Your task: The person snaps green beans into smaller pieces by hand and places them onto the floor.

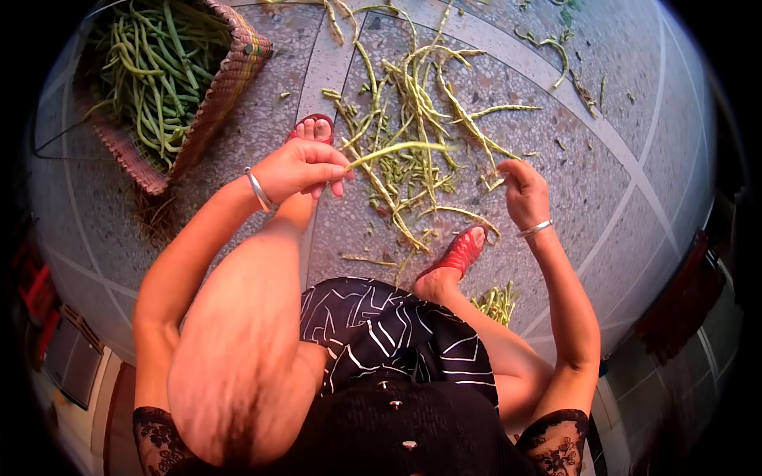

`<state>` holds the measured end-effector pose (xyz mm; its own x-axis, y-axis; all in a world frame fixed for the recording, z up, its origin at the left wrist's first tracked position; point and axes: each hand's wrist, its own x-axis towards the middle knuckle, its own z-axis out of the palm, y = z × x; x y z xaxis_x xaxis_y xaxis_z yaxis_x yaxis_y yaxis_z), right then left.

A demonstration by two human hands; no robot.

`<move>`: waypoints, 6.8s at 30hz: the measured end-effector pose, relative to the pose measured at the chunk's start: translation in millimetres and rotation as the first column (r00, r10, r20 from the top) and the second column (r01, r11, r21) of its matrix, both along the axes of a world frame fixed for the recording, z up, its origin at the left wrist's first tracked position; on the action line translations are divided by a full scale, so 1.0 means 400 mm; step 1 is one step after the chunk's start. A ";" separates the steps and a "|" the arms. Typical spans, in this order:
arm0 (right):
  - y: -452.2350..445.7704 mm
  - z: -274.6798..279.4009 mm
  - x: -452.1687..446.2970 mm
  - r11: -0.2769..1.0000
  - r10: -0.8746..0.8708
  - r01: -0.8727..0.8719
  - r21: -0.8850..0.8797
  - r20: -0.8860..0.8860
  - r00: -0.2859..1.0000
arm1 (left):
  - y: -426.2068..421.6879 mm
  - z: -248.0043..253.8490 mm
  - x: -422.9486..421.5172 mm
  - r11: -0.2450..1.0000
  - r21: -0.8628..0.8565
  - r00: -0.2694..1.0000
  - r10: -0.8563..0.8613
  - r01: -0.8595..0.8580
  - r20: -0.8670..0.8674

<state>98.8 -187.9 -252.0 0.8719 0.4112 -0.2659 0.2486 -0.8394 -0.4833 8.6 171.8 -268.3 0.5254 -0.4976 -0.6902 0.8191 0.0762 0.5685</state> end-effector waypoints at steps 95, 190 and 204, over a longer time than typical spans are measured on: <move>0.367 0.104 0.025 0.567 -0.108 0.712 0.414 -0.820 0.563 | -0.021 0.098 0.085 0.894 0.324 0.596 -0.083 -0.310 0.799; 0.369 -0.002 -0.003 0.862 0.312 -0.016 0.506 -0.506 0.804 | 0.093 0.092 0.082 0.686 -0.159 0.635 0.721 -0.710 0.277; 0.382 -0.053 -0.053 0.768 0.169 0.516 0.379 -0.897 0.407 | 0.121 0.061 0.075 0.565 -0.199 0.557 0.824 -0.801 0.099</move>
